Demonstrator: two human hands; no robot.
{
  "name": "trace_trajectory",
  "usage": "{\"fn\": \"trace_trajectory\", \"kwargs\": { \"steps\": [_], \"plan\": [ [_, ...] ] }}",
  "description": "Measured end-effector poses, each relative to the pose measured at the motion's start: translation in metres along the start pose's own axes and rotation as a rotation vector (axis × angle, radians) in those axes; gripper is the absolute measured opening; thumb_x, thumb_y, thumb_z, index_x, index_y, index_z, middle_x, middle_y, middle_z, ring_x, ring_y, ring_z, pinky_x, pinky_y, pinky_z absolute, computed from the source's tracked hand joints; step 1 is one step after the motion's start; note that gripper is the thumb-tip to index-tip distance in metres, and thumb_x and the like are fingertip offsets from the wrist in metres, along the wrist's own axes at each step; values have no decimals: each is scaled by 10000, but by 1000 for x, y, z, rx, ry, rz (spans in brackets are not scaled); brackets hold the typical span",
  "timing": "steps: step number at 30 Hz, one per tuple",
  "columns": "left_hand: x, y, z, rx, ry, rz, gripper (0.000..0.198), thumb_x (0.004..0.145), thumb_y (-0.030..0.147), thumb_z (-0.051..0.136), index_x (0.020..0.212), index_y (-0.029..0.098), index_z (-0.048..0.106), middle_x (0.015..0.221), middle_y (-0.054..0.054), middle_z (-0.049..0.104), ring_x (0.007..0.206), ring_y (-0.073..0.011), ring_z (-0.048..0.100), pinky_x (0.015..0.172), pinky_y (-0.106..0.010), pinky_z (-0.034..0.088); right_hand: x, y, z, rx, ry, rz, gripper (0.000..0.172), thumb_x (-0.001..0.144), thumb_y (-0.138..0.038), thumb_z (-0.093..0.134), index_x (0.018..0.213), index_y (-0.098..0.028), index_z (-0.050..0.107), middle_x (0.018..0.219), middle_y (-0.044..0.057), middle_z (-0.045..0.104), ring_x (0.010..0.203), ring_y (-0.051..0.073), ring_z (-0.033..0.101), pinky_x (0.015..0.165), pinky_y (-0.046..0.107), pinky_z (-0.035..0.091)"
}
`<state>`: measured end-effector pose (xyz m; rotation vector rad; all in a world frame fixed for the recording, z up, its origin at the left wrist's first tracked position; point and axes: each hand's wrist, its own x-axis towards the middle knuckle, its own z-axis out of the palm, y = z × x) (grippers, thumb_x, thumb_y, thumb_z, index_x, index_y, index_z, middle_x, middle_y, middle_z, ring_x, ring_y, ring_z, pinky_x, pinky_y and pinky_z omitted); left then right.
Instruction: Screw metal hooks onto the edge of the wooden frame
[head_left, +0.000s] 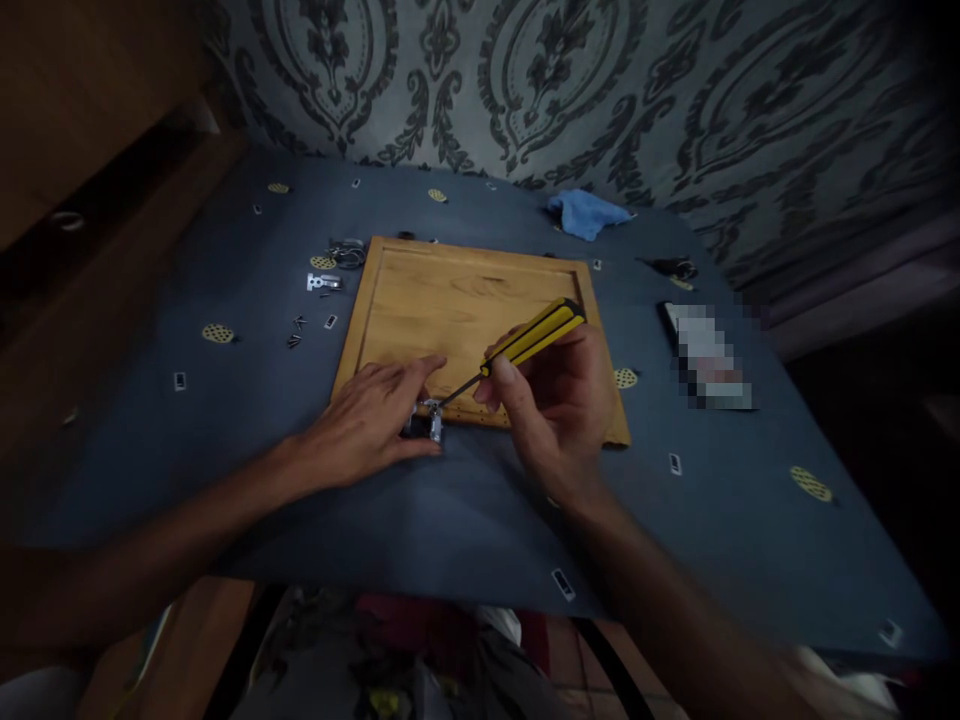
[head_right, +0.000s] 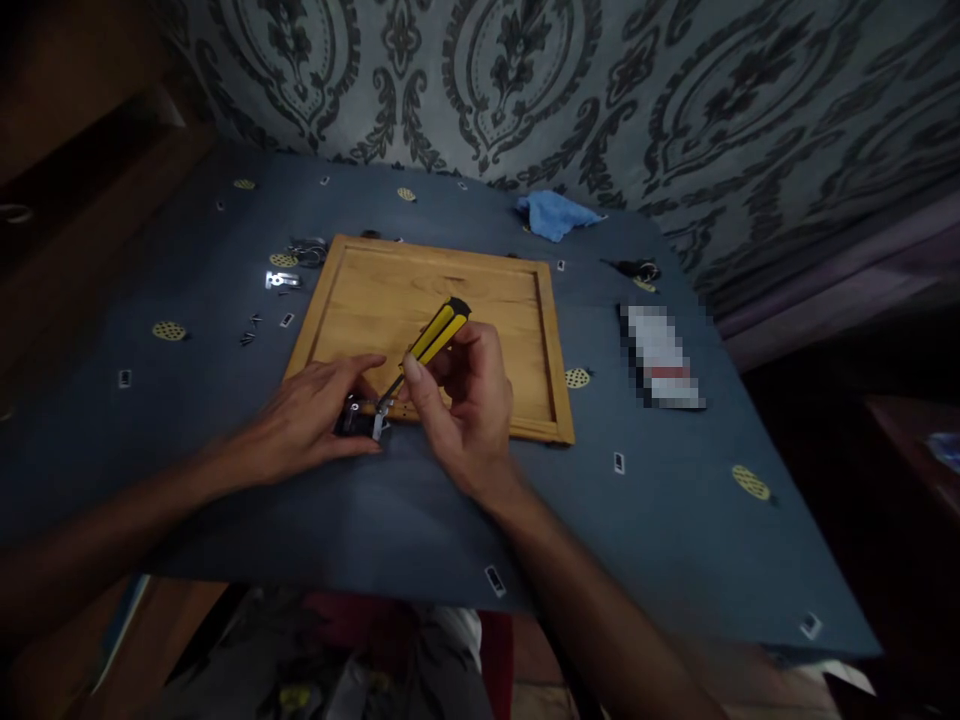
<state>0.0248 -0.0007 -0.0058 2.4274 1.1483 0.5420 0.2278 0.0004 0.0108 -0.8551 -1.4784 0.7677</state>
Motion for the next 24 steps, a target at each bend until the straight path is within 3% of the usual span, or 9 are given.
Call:
{"fn": "trace_trajectory", "kwargs": {
  "steps": [24],
  "plan": [
    [-3, -1, 4, 22, 28, 14, 812, 858, 401, 833, 1492, 194, 370, 1255, -129, 698, 1188, -322, 677, 975, -460, 529, -5, 7, -1, -30, -117, 70, 219, 994, -379, 659, 1071, -303, 469, 886, -19, 674, 635, 140, 699, 571, 287, 588]
  ]
}}
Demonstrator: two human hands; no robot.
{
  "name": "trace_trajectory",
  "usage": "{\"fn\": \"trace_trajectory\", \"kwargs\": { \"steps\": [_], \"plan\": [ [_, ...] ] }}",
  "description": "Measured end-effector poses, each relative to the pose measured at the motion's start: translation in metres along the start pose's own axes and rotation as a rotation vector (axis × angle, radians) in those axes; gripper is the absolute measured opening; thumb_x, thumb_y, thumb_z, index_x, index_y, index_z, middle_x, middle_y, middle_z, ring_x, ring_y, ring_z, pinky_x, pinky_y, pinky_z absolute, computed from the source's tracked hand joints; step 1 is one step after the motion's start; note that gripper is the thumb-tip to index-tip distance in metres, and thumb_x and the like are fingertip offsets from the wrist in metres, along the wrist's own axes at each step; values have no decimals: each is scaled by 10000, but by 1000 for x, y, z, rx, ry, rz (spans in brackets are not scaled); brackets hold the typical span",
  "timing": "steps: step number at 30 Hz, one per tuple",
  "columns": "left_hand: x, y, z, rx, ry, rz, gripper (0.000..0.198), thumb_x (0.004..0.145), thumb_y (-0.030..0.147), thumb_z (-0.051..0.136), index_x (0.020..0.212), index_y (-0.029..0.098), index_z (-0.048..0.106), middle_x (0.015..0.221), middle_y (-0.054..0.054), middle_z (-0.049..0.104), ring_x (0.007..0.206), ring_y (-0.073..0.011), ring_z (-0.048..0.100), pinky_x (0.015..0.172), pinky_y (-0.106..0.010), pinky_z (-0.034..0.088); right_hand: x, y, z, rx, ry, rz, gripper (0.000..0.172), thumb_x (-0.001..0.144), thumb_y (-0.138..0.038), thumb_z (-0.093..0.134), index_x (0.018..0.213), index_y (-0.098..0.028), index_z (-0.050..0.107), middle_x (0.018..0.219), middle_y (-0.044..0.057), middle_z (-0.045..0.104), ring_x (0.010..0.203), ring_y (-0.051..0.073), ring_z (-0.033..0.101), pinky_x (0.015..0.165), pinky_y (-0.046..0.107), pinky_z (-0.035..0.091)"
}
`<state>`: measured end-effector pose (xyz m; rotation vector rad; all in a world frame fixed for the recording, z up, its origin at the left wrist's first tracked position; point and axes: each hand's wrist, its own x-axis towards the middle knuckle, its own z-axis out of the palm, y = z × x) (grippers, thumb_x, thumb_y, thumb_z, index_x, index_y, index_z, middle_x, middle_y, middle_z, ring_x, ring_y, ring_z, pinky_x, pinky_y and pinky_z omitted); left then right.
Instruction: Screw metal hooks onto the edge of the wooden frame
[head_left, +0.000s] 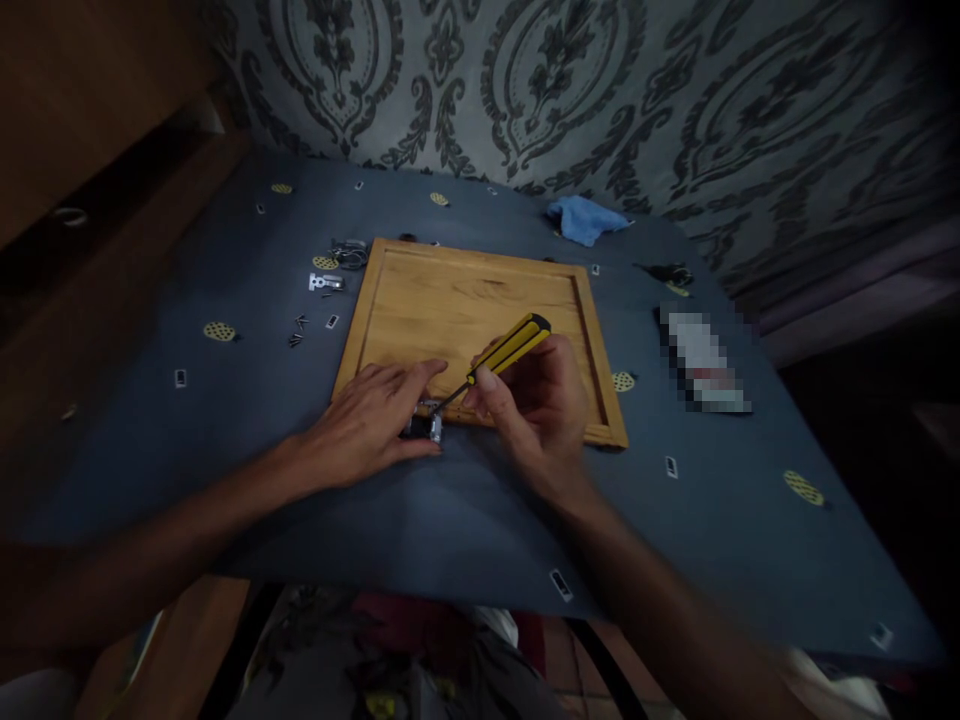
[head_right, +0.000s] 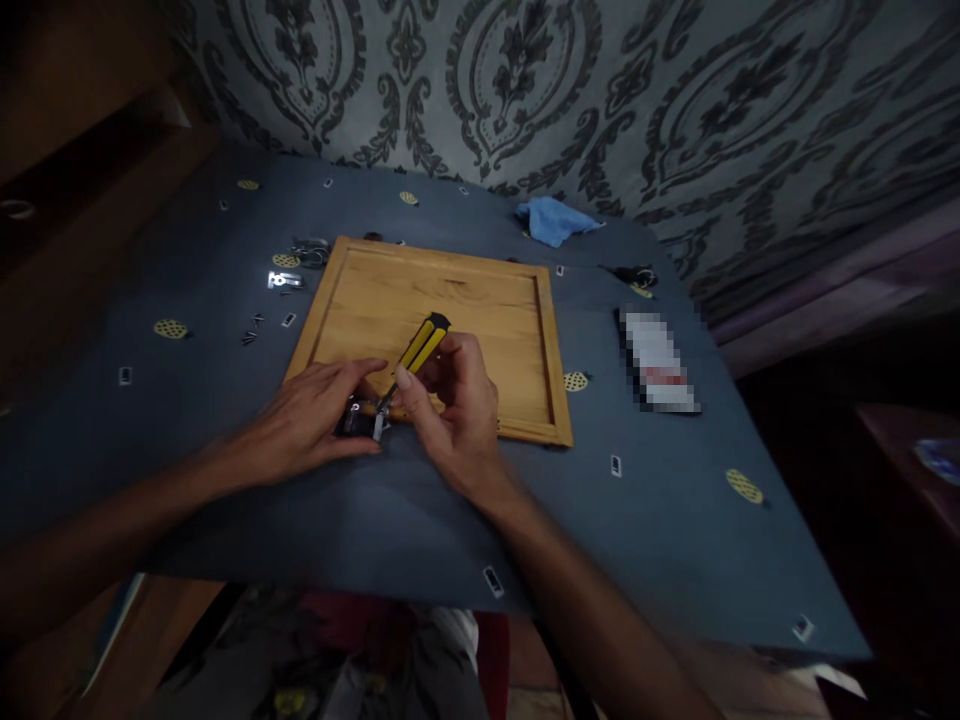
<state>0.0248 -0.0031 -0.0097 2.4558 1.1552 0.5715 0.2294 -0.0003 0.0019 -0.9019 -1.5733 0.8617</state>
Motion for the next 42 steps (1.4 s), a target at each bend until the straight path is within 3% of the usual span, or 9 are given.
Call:
{"fn": "trace_trajectory", "kwargs": {
  "steps": [4, 18, 28, 42],
  "plan": [
    [0, 0, 0, -12, -5, -4, 796, 871, 403, 819, 1496, 195, 372, 1302, -144, 684, 1256, -331, 649, 1008, -467, 518, 0, 1, -1, -31, 14, 10, 229, 987, -368, 659, 1072, -299, 458, 836, -35, 654, 626, 142, 698, 562, 282, 586],
    [0, 1, -2, 23, -11, -2, 811, 855, 384, 837, 1482, 202, 356, 1250, -119, 696, 1189, -314, 677, 979, -437, 519, -9, 5, 3, -84, 35, -27, 209, 967, -335, 681, 1065, -293, 501, 831, -19, 619, 627, 148, 643, 583, 329, 581],
    [-1, 0, 0, 11, 3, 12, 815, 851, 373, 841, 1484, 197, 358, 1194, -96, 707, 1142, -305, 680, 965, -441, 518, -5, 1, -2, -37, 117, -79, 237, 947, -310, 709, 1038, -287, 491, 793, -52, 584, 603, 121, 603, 541, 279, 531],
    [0, 1, -2, -3, -8, 5, 801, 867, 379, 825, 1490, 206, 351, 1179, -93, 706, 1123, -298, 684, 958, -435, 524, -7, -1, -3, -84, 51, -50, 192, 949, -278, 686, 1035, -286, 515, 813, -33, 590, 624, 133, 606, 574, 307, 520]
  ]
}}
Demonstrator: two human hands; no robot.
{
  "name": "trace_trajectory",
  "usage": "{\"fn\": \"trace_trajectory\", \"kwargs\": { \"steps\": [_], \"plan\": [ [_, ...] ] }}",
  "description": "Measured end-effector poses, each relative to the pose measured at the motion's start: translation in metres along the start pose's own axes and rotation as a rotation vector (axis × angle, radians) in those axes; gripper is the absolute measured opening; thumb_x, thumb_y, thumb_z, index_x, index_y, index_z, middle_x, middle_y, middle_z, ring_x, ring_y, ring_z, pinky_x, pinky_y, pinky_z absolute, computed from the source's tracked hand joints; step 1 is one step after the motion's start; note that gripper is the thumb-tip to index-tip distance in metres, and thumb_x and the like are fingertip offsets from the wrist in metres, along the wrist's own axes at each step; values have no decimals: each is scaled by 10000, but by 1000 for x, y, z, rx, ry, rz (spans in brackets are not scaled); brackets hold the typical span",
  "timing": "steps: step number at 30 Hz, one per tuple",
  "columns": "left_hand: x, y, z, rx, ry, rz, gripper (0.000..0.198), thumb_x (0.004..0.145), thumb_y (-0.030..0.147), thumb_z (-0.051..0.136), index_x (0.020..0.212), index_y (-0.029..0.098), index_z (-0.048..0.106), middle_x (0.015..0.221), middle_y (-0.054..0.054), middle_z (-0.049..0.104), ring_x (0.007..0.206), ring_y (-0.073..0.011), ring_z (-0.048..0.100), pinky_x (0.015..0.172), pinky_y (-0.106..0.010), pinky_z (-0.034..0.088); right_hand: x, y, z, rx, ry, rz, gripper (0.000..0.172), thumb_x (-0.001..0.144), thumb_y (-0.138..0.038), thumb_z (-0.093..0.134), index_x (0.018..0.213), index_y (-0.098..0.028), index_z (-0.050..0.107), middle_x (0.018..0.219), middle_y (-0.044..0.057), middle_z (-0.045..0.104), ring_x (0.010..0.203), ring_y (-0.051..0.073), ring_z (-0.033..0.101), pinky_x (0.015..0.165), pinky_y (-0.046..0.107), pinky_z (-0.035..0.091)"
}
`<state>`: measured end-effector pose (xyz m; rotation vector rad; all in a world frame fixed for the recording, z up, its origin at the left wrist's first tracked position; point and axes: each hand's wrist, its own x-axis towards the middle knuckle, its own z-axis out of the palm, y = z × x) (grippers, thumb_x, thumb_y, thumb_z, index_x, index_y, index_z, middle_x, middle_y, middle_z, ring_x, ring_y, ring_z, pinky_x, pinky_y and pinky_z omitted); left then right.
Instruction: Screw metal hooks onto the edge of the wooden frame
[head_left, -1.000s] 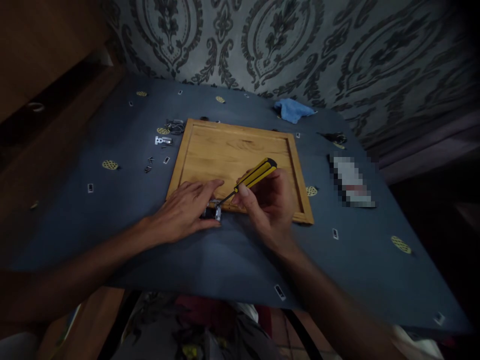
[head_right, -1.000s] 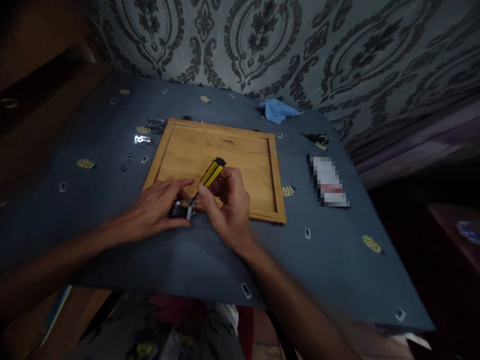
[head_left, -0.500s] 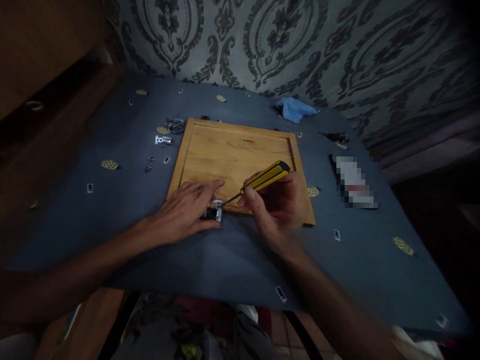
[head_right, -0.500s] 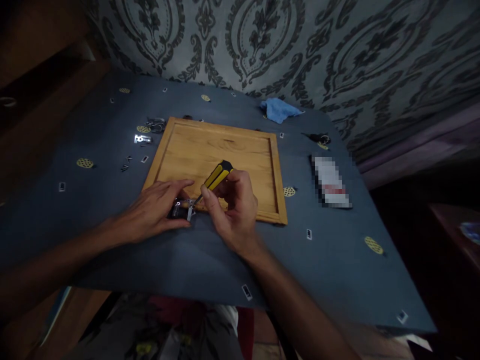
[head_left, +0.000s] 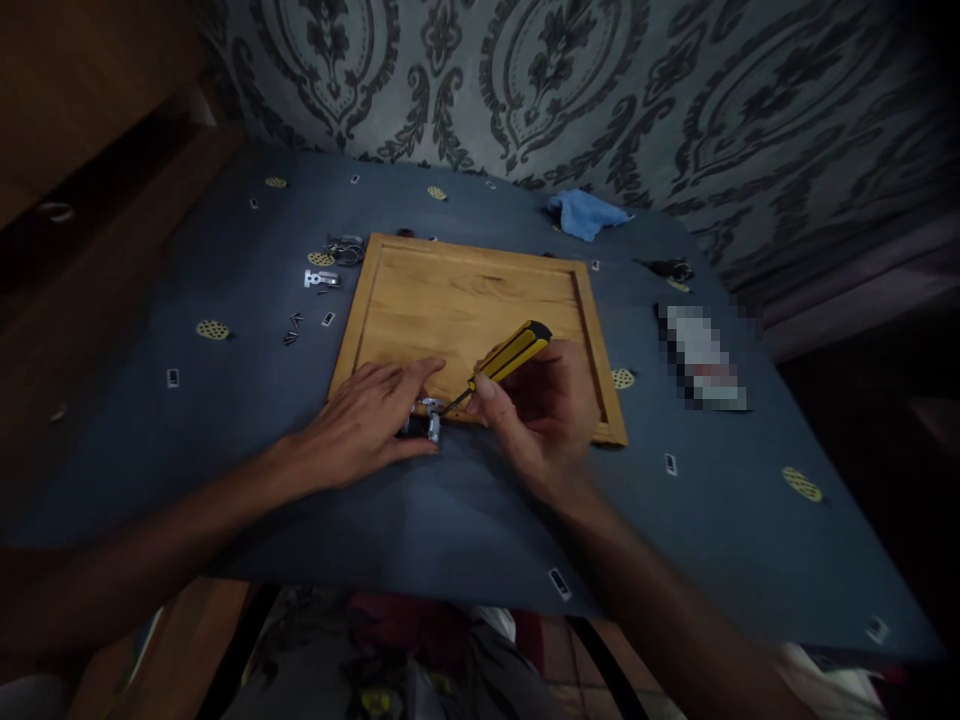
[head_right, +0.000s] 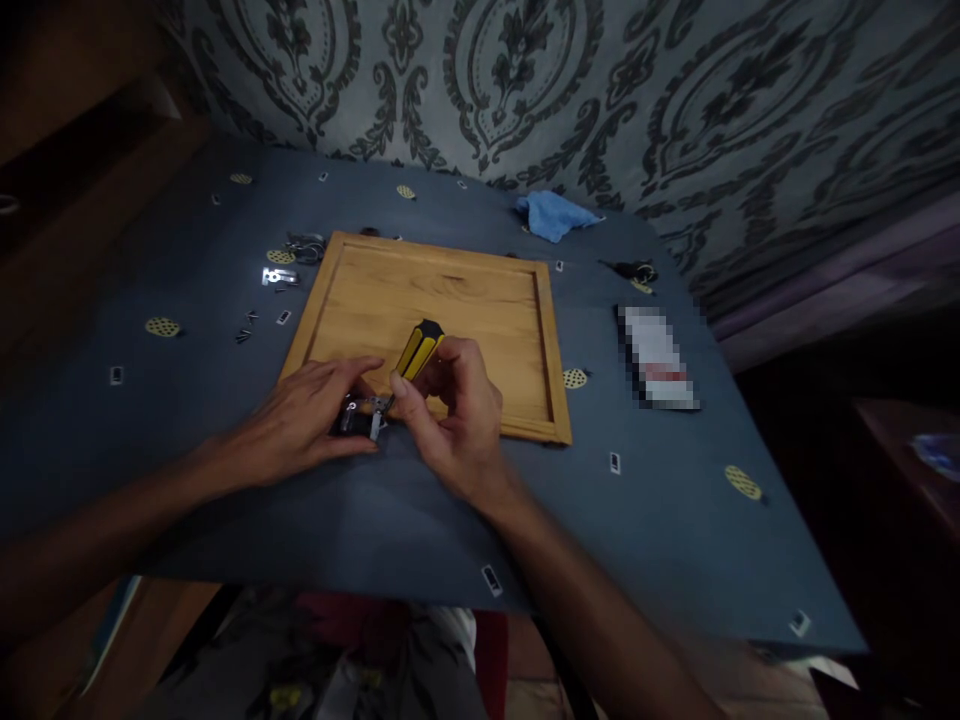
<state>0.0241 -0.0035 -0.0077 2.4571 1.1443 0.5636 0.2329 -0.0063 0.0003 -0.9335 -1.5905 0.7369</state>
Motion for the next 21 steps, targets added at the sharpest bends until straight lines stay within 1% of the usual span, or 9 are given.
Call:
{"fn": "trace_trajectory", "kwargs": {
  "steps": [6, 10, 14, 18, 19, 21],
  "plan": [
    [-1, 0, 0, -8, 10, 14, 809, 866, 379, 828, 1493, 186, 355, 1180, -99, 706, 1126, -296, 683, 962, -433, 527, -1, 2, 1, 4, 5, -13, 195, 960, -284, 679, 1057, -297, 510, 815, -23, 591, 621, 141, 606, 553, 310, 526],
    [0, 0, -1, -4, -1, -3, 782, 878, 393, 811, 1491, 215, 359, 1188, -92, 704, 1126, -299, 687, 960, -439, 527, -2, 3, 1, -14, 9, 16, 208, 960, -345, 689, 1050, -297, 508, 793, -20, 584, 621, 150, 606, 535, 313, 538],
    [0, 0, 0, -14, -6, -6, 775, 886, 401, 801, 1496, 222, 357, 1199, -97, 704, 1144, -300, 685, 965, -440, 528, -1, 2, 2, 47, -1, 31, 228, 946, -351, 712, 1059, -295, 522, 803, -25, 617, 596, 140, 633, 523, 298, 550],
    [0, 0, 0, -9, -8, -18, 759, 890, 405, 795, 1488, 211, 370, 1226, -113, 701, 1161, -309, 679, 975, -452, 530, 3, -4, 2, 77, -27, 98, 242, 923, -323, 739, 1112, -273, 596, 823, -31, 625, 577, 118, 627, 520, 279, 546],
    [0, 0, -1, -3, -18, -21, 754, 892, 409, 791, 1486, 210, 373, 1247, -120, 697, 1173, -315, 676, 978, -457, 529, 4, -5, 1, 65, -35, 108, 233, 916, -322, 747, 1105, -264, 625, 827, -27, 621, 589, 116, 622, 521, 275, 541],
    [1, 1, -2, 5, -44, -28, 746, 894, 412, 788, 1483, 210, 377, 1299, -136, 684, 1207, -326, 665, 990, -467, 526, 5, -8, 0, 39, -42, 106, 180, 894, -332, 774, 1009, -248, 664, 820, -19, 612, 621, 116, 612, 524, 264, 523]
  ]
}}
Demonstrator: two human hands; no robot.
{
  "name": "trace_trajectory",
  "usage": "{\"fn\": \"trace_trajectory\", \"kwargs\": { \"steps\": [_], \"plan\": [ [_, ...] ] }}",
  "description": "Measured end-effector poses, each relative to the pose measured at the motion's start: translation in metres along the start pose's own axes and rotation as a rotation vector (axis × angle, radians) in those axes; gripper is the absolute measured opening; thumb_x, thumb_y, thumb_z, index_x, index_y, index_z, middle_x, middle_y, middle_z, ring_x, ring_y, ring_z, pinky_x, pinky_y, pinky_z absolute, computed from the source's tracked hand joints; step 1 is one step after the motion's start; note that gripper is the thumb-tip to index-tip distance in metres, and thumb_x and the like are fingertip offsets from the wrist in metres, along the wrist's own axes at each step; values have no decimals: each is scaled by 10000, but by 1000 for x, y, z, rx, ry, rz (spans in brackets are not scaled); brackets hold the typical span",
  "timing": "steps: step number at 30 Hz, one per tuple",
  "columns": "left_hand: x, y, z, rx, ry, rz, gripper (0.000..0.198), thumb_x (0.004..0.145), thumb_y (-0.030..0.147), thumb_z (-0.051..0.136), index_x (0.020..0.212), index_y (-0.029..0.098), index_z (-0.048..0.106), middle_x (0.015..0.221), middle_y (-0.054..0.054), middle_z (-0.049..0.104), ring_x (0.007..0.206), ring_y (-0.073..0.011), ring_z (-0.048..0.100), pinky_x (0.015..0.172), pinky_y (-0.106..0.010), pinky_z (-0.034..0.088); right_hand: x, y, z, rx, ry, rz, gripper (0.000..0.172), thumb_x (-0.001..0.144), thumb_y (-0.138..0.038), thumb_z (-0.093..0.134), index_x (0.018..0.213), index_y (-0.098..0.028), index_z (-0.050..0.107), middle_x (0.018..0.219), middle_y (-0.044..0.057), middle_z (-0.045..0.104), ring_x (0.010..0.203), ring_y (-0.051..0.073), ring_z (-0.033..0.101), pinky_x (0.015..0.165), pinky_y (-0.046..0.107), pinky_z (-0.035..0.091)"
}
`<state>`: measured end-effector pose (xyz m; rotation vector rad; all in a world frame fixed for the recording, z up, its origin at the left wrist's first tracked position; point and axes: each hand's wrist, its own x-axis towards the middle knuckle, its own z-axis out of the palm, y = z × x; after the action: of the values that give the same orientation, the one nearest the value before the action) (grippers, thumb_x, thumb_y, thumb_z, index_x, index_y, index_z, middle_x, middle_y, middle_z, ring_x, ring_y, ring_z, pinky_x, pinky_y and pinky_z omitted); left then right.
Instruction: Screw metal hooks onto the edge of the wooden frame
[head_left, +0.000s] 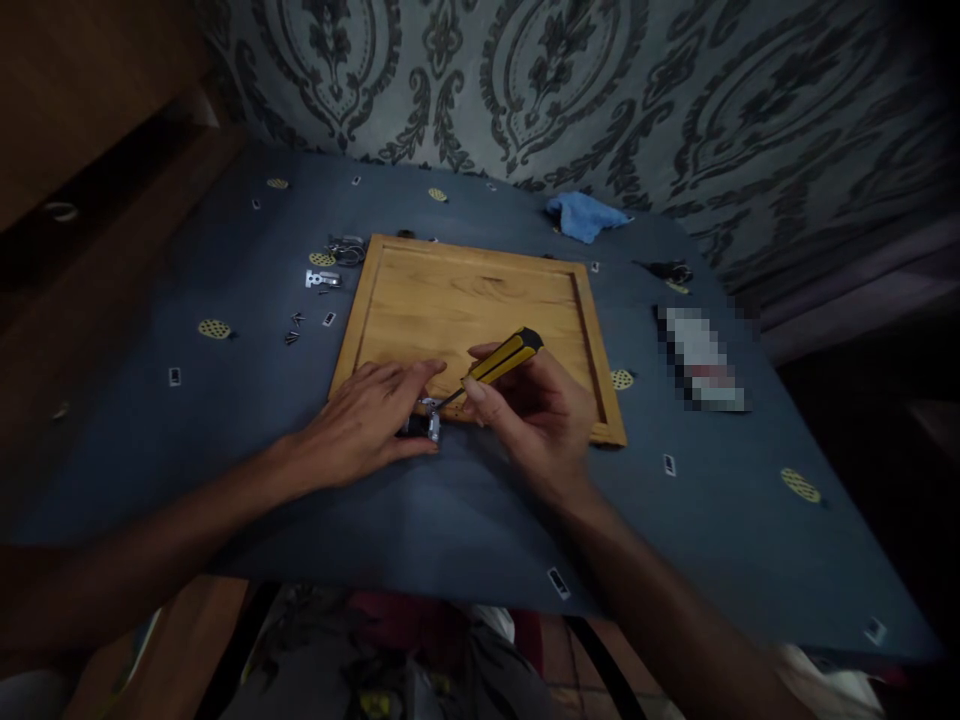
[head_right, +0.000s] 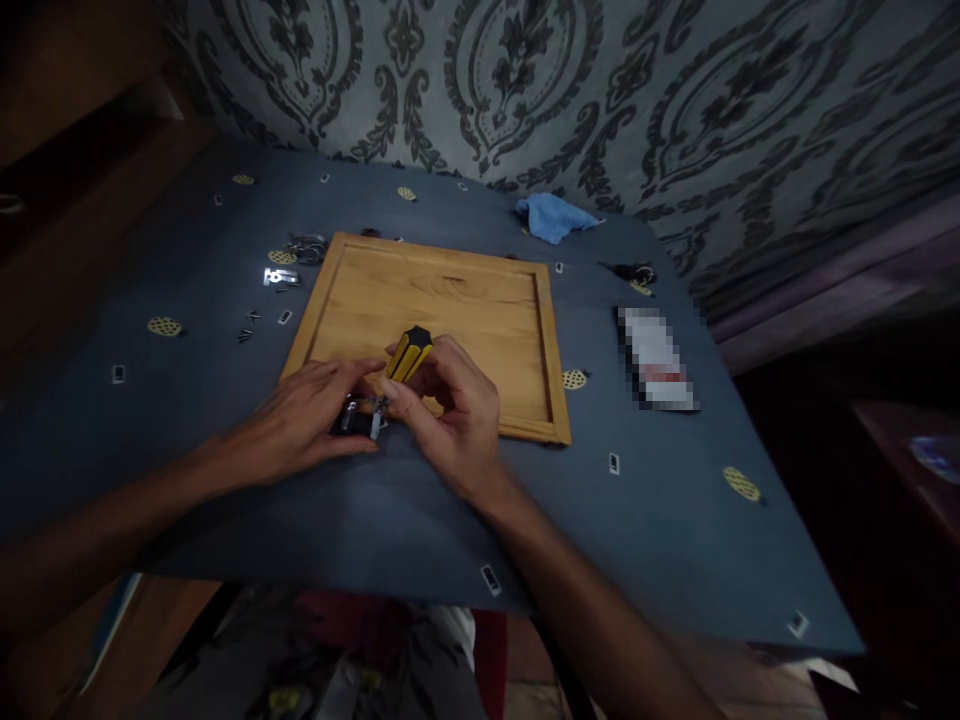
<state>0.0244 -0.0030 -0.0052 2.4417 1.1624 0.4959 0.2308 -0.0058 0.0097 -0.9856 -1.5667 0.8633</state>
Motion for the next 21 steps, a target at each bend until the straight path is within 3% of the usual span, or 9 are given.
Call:
{"fn": "trace_trajectory", "kwargs": {
  "steps": [4, 10, 16, 21],
  "plan": [
    [1, 2, -2, 13, -16, -21, 729, 886, 393, 797, 1470, 217, 398, 1351, -143, 666, 1239, -333, 654, 1002, -476, 524, 0, -3, 1, 10, 15, 8, 257, 843, -369, 831, 824, -227, 618, 788, -25, 609, 621, 107, 583, 520, 252, 499],
    [1, 2, -2, 20, -11, -10, 744, 877, 380, 813, 1463, 194, 394, 1318, -145, 680, 1202, -327, 668, 980, -463, 531, 4, -5, 3, 131, -17, 96, 339, 821, -464, 846, 886, -233, 606, 748, -41, 636, 558, 108, 614, 488, 252, 518],
    [1, 0, 0, 31, 14, 15, 740, 869, 413, 816, 1444, 198, 403, 1244, -128, 704, 1171, -329, 679, 968, -469, 536, 7, -6, -6, 164, -146, 69, 261, 922, -416, 750, 1104, -233, 712, 867, -8, 686, 616, 104, 657, 581, 263, 571],
    [0, -1, 2, 32, 19, 17, 744, 863, 398, 823, 1451, 221, 404, 1345, -139, 672, 1249, -342, 650, 1008, -487, 526, 6, -5, -6, 55, -104, 65, 246, 881, -431, 795, 1018, -228, 770, 814, -3, 665, 642, 126, 647, 587, 274, 564]
  ]
}}
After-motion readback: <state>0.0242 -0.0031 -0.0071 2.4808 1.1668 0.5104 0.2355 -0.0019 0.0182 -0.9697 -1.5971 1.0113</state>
